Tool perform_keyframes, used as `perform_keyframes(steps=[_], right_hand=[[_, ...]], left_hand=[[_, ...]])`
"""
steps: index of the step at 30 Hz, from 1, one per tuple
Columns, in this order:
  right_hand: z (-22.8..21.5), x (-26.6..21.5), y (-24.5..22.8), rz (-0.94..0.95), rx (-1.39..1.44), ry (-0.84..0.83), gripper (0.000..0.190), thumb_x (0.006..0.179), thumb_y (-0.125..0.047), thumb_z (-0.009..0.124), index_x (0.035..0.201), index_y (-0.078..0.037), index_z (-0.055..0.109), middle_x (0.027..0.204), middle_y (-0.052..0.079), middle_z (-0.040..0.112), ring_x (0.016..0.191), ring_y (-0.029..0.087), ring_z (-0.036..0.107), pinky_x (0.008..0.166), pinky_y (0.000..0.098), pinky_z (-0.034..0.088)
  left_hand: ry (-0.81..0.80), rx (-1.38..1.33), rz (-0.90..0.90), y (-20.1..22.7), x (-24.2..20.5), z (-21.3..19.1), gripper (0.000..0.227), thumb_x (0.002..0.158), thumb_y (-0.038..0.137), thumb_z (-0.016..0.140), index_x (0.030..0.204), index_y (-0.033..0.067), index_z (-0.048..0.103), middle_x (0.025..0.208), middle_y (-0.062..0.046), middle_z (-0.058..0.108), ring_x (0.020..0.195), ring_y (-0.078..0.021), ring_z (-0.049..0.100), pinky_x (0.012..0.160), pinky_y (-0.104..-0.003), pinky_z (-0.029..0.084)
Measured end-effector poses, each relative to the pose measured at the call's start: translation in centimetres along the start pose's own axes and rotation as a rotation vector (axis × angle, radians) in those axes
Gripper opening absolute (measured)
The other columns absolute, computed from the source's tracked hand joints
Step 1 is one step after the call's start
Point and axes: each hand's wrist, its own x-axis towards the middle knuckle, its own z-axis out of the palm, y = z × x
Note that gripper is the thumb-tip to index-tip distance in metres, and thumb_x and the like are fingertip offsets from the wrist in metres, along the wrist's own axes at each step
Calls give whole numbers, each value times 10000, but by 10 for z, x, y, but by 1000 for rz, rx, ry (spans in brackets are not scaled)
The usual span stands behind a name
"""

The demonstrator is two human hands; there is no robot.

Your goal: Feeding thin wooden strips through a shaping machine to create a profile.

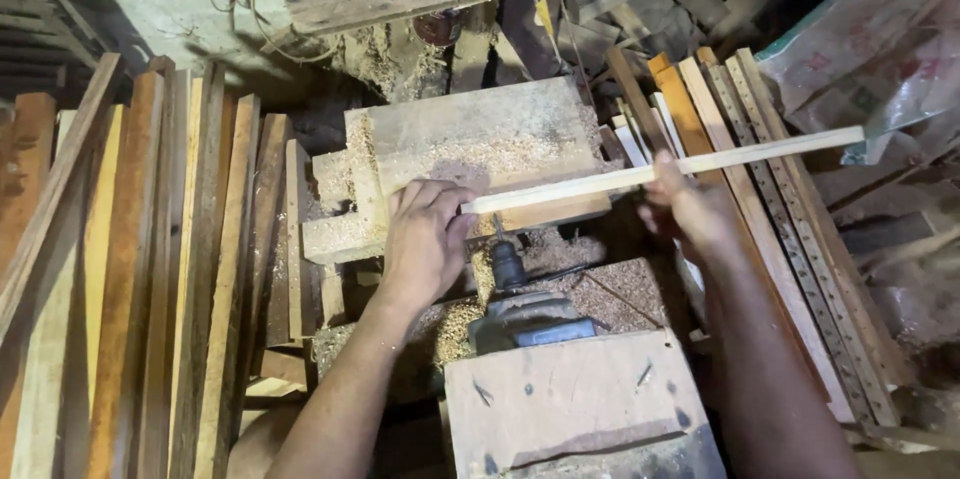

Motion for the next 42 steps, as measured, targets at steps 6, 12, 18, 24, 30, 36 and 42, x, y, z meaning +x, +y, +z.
perform_keyframes(steps=[6,12,18,24,30,36,42], right_hand=[[28,-14,-40,-440,532,-51,164,1050,-273,612,1113,-123,633,946,-9,650,931,129,738,995,372,645],[-5,-64,-97,-1094,182,-108,380,1123,-75,502,1482,-65,377,1161,91,578,930,200,651,707,241,533],[20,-56,-68,-1248,-353,-288,310,895,-30,772,1204,-23,740,983,132,736,911,320,699,876,420,547],[21,17,9,-1092,-662,-474,301,897,-139,739,1198,-128,731,913,219,720,976,448,677,901,537,514],[12,27,5,-1171,-635,-444,293,887,-65,733,1175,-107,763,850,181,750,974,437,653,930,512,502],[-4,54,18,-1192,-659,-325,310,864,-103,775,1163,-182,785,913,113,751,1034,346,669,977,439,505],[49,-9,-7,-1235,-504,-438,359,791,-300,884,1121,-191,794,949,105,784,979,357,686,951,477,498]], left_hand=[[136,-43,-9,1,2,-5,229,902,123,723,1130,101,726,1057,-74,708,1049,-275,646,959,-401,455],[233,-46,-153,7,3,-19,305,926,46,613,1226,20,658,1211,-160,709,1121,-313,657,1013,-474,528],[418,-74,-442,-9,-9,-22,260,858,-53,628,1112,-21,668,946,-181,682,930,-369,704,851,-425,561],[365,-178,-453,-8,-8,-44,546,829,-73,660,1336,-130,468,1204,-323,479,1143,-544,576,949,-502,587],[98,155,-409,-25,-3,-47,394,927,65,661,1320,60,644,1218,-141,548,1101,-409,648,879,-491,602],[68,62,-247,-22,-5,-47,263,902,78,702,1154,119,766,1107,-114,624,1045,-365,689,884,-429,574],[-22,45,-56,4,-2,-17,218,891,201,747,1105,200,788,1011,-11,716,1017,-195,636,922,-357,462]])
